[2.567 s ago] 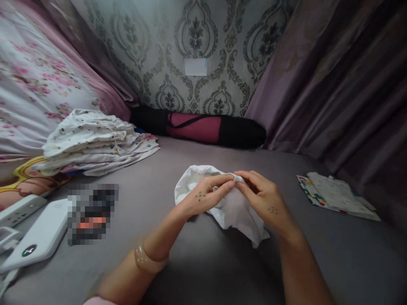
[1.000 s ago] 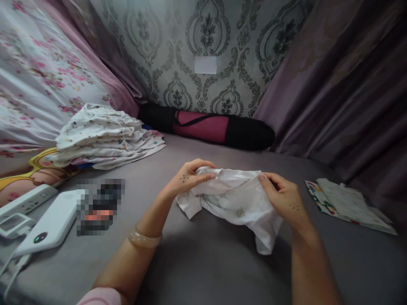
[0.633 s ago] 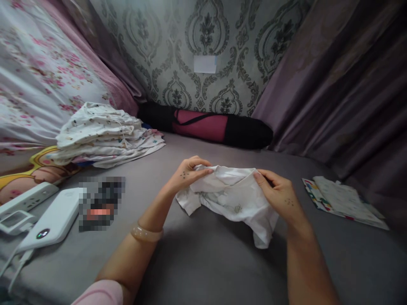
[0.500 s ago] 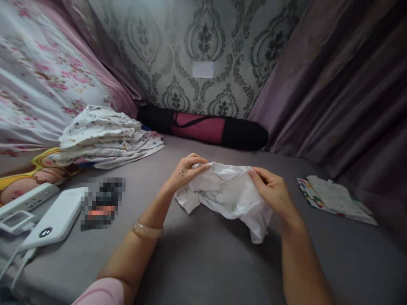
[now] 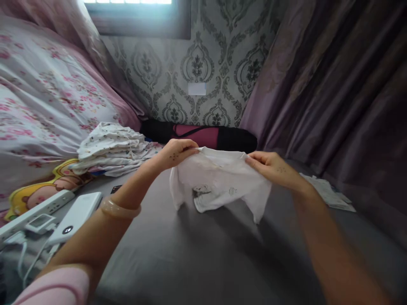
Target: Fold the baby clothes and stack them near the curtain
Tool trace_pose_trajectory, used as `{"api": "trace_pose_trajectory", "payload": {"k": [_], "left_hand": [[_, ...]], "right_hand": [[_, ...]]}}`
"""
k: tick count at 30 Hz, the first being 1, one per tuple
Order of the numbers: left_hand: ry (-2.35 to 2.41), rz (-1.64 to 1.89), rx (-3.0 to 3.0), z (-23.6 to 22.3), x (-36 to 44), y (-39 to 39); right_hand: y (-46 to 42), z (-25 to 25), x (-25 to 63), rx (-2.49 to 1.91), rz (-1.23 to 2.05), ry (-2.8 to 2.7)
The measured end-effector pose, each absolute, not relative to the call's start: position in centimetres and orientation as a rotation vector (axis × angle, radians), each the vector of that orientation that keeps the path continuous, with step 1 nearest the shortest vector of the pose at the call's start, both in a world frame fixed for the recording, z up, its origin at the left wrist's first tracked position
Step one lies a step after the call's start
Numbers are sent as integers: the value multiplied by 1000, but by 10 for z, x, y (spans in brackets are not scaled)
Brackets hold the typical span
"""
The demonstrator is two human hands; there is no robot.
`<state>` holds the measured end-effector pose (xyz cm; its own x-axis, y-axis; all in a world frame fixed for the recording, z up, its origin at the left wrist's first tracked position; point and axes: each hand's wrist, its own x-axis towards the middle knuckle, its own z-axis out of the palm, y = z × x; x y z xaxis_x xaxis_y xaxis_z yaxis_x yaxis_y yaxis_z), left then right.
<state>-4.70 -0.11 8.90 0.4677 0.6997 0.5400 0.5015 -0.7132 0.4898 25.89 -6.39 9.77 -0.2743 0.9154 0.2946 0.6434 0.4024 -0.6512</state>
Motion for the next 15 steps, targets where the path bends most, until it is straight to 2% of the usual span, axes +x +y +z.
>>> {"api": "trace_pose_trajectory", "payload": {"k": [3, 6, 10, 15], "left_hand": [[1066, 1054, 2576, 112, -51, -11], [1096, 1216, 2525, 122, -50, -18], [1014, 1573, 2206, 113, -36, -22], [1127, 1920, 1779, 87, 6, -28]], "right_hand": [[-73, 126, 256, -1328, 395, -1986], [-83, 156, 253, -1331, 236, -1997], [-102, 187, 243, -1260, 103, -2047], [-129, 198, 227, -1210, 130, -2071]]}}
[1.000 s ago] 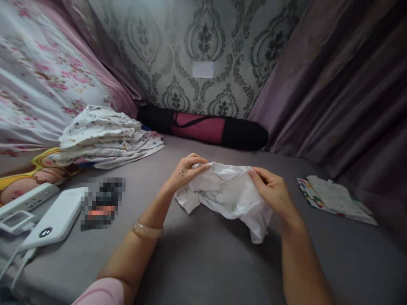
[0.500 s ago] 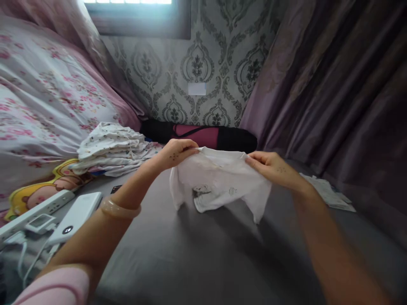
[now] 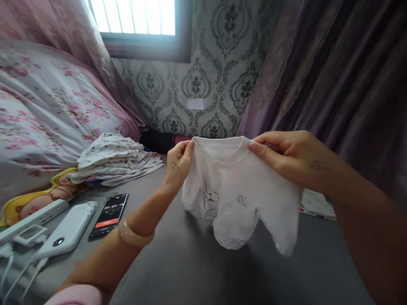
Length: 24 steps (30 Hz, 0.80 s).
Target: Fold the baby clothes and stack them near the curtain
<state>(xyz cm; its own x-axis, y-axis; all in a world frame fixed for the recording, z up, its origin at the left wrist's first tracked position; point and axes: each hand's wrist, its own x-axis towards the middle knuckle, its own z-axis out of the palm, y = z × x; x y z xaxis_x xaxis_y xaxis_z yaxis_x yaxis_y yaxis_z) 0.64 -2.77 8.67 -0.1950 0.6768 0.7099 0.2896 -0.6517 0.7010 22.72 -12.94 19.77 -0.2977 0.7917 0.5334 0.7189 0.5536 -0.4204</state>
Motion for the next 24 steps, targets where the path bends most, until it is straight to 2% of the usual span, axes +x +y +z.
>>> {"api": "trace_pose_trajectory", "payload": {"k": [4, 7, 9, 12, 14, 16, 18, 22, 24], "left_hand": [[1282, 2296, 1904, 80, 21, -33], [1216, 2300, 2306, 89, 7, -29], [1135, 2133, 2618, 99, -6, -20], [1081, 1664, 2995, 117, -18, -1], [1059, 1320, 3116, 128, -20, 10], [1022, 1081, 3130, 137, -20, 14], [967, 957, 3042, 144, -23, 8], [859, 762, 2743, 147, -33, -13], [896, 712, 2705, 143, -34, -12]], "right_hand": [[-146, 196, 232, -1276, 169, -2128], [-147, 196, 252, -1340, 127, -2159], [-136, 193, 268, -1406, 40, -2190], [-102, 180, 288, -1553, -204, -2240], [-80, 169, 293, -1661, -388, -2233], [-68, 160, 291, -1696, -439, -2194], [-70, 157, 286, -1630, -205, -2242], [-86, 165, 277, -1414, 822, -2396], [-82, 166, 276, -1417, 968, -2313]]}}
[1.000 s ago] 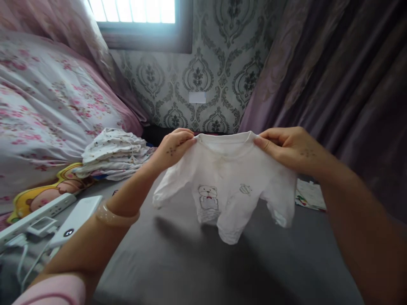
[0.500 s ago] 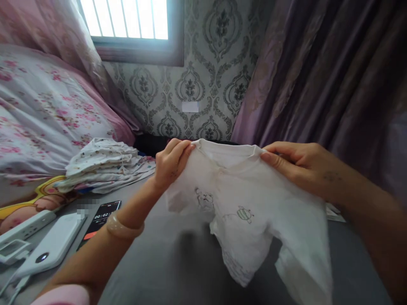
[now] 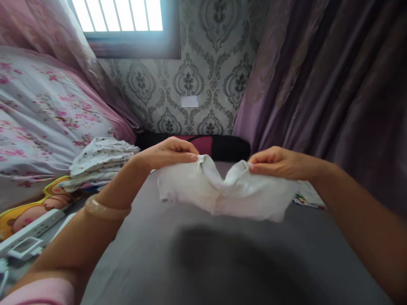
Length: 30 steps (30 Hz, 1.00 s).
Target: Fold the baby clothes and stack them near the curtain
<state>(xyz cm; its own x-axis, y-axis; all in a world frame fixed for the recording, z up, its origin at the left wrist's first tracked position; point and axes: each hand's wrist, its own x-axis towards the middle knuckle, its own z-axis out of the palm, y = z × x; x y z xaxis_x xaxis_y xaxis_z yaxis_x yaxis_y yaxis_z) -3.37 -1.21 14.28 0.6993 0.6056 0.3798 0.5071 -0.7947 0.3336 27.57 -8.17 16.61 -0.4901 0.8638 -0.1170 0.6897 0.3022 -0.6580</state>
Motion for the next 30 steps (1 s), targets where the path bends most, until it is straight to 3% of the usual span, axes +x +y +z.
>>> {"api": "trace_pose_trajectory", "payload": {"k": [5, 10, 15, 30], "left_hand": [[1055, 1104, 2619, 135, -20, 11], [1058, 819, 2672, 140, -10, 18], [983, 1055, 2492, 134, -3, 30], [863, 972, 2291, 129, 4, 36]], "right_hand": [[-51, 157, 277, -1456, 504, -2119], [-40, 152, 283, -1438, 721, -2153], [-31, 147, 287, -1419, 666, -2023], [-23, 149, 288, -1379, 732, -2019]]}}
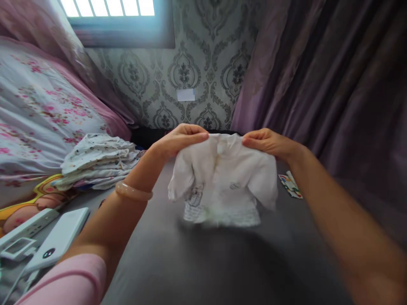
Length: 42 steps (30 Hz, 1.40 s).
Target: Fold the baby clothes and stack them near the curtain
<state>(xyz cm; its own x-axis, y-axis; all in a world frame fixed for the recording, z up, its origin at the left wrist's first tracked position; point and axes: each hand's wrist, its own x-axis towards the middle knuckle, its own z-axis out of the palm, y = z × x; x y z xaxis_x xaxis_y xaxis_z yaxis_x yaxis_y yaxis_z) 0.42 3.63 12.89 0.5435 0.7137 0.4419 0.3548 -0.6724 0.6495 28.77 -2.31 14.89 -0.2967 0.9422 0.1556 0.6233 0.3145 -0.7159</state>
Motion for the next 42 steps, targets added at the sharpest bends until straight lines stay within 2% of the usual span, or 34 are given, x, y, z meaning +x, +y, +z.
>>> {"api": "trace_pose_trajectory", "payload": {"k": [4, 9, 14, 23, 29, 35, 38, 42], "left_hand": [[1007, 990, 2433, 123, 2, 51], [1329, 1216, 2551, 119, 5, 59], [1510, 1354, 2648, 127, 12, 42], [1537, 1495, 2849, 137, 0, -3], [1362, 1407, 2876, 166, -36, -65], [1210, 1001, 2675, 185, -54, -62], [1153, 725, 2625, 154, -48, -28], [1076, 349, 2583, 63, -31, 24]], "right_hand": [[-15, 142, 293, -1477, 407, -1980], [-4, 136, 300, -1514, 42, -1929], [1, 130, 300, -1515, -132, -1853], [-30, 132, 277, -1599, -275, -1680], [-104, 163, 271, -1507, -123, -1837], [-119, 183, 271, -1546, 407, -1934], [-86, 151, 277, -1593, 512, -2033], [-37, 67, 288, -1677, 467, -2247]]}}
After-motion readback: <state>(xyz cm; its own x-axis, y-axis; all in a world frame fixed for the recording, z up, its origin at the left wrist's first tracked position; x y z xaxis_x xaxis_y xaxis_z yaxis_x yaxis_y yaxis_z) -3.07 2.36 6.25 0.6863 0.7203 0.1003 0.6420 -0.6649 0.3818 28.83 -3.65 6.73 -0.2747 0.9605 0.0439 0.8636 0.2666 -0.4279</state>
